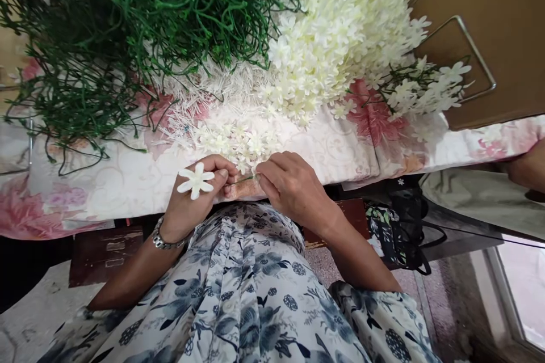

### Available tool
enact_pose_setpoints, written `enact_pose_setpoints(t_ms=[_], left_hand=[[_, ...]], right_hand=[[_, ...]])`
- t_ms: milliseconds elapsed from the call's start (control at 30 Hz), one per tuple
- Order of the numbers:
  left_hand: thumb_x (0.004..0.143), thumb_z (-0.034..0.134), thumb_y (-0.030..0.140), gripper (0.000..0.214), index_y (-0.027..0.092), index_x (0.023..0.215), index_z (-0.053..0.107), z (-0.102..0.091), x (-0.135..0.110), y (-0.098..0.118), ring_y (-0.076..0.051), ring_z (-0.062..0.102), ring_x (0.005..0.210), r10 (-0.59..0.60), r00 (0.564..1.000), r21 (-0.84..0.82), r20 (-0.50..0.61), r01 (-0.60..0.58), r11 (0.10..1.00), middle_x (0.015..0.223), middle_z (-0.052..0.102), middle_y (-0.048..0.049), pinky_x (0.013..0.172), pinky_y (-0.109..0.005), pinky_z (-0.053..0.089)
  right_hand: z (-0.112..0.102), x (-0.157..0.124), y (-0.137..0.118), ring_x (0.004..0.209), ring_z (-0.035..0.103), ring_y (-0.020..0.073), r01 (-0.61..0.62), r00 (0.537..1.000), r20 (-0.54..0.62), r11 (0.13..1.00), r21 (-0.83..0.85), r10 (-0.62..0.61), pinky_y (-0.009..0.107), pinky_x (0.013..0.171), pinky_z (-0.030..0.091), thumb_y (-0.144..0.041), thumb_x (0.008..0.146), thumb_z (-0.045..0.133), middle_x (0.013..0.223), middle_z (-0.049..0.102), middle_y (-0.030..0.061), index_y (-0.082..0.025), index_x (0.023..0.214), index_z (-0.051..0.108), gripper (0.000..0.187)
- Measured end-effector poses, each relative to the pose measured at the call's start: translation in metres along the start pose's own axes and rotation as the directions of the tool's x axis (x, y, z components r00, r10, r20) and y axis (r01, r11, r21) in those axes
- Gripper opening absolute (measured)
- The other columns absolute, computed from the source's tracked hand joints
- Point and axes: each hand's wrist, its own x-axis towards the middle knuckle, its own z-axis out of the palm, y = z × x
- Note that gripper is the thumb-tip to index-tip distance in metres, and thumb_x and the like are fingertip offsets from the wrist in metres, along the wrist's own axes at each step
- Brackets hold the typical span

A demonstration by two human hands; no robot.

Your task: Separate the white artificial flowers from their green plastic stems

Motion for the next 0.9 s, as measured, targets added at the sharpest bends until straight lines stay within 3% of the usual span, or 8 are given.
enact_pose_setpoints(t_ms=[100,200,333,433,500,667,900], left_hand=[[0.079,0.049,0.017,0.008,0.017,0.079,0.057,0.002,0.002,0.004,-0.007,0.049,0.05,-0.003,0.999,-0.043,0.053,0.006,0.999,0.065,0.057,0.0023,0.048,-0.019,0.041],[0.08,0.045,0.014,0.012,0.017,0.072,0.054,0.006,0.005,0.009,-0.007,0.048,0.051,0.023,0.986,-0.046,0.162,-0.016,0.999,0.06,0.053,0.0034,0.05,-0.019,0.042],[0.072,0.044,0.004,0.016,0.017,0.063,0.049,0.013,0.008,0.014,-0.009,0.051,0.059,0.125,0.962,-0.02,0.241,-0.123,0.992,0.059,0.052,0.0032,0.057,-0.021,0.043],[0.071,0.042,0.003,0.018,0.016,0.059,0.047,0.018,0.008,0.014,-0.009,0.047,0.055,0.066,0.96,0.035,0.271,-0.078,0.996,0.057,0.05,0.0035,0.052,-0.021,0.039],[0.075,0.043,0.007,0.015,0.016,0.063,0.049,0.018,0.005,0.012,-0.007,0.044,0.051,0.009,0.957,0.033,0.29,-0.02,0.999,0.057,0.049,0.004,0.049,-0.02,0.036],[0.084,0.049,0.022,0.008,0.016,0.086,0.054,0.013,-0.003,0.009,-0.009,0.051,0.064,0.017,0.967,-0.091,0.253,0.006,0.996,0.07,0.053,0.0019,0.059,-0.021,0.041],[0.085,0.049,0.019,0.012,0.016,0.076,0.055,0.013,-0.005,0.002,-0.006,0.045,0.055,0.081,0.989,-0.161,0.125,-0.06,0.985,0.06,0.05,0.0038,0.053,-0.018,0.037]], right_hand=[[-0.015,-0.001,-0.002,0.081,0.058,0.0185,-0.017,0.999,-0.035,1.0,0.004,0.017,0.032,0.071,0.049,-0.018,0.082,0.054,0.087,0.063,0.0082,-0.016,0.094,0.061,0.013],[-0.033,0.004,-0.011,0.084,0.06,0.0178,-0.015,0.993,-0.115,0.992,0.122,0.03,0.03,0.072,0.051,-0.022,0.08,0.059,0.092,0.062,0.0073,-0.019,0.107,0.057,0.027],[-0.043,0.015,-0.025,0.102,0.056,0.0196,0.087,0.996,-0.023,0.981,0.175,-0.085,0.033,0.083,0.052,-0.025,0.081,0.059,0.111,0.057,0.0093,-0.022,0.123,0.045,0.044],[-0.037,0.016,-0.026,0.099,0.057,0.0177,0.147,0.989,-0.032,0.98,0.134,-0.144,0.032,0.083,0.052,-0.018,0.082,0.056,0.106,0.058,0.0071,-0.022,0.117,0.049,0.036],[-0.033,0.014,-0.022,0.089,0.059,0.0145,0.129,0.99,-0.081,0.978,0.163,-0.117,0.028,0.078,0.052,-0.013,0.081,0.055,0.097,0.06,0.0052,-0.021,0.109,0.055,0.029],[-0.024,0.008,-0.01,0.083,0.059,0.0118,0.064,0.995,-0.098,0.939,0.337,-0.033,0.024,0.073,0.051,-0.008,0.079,0.055,0.09,0.062,0.0054,-0.016,0.104,0.057,0.027],[-0.021,0.006,-0.01,0.08,0.057,0.0119,0.025,0.997,-0.077,0.927,0.374,0.004,0.024,0.072,0.048,-0.014,0.077,0.062,0.09,0.063,0.0063,-0.011,0.105,0.056,0.029]])
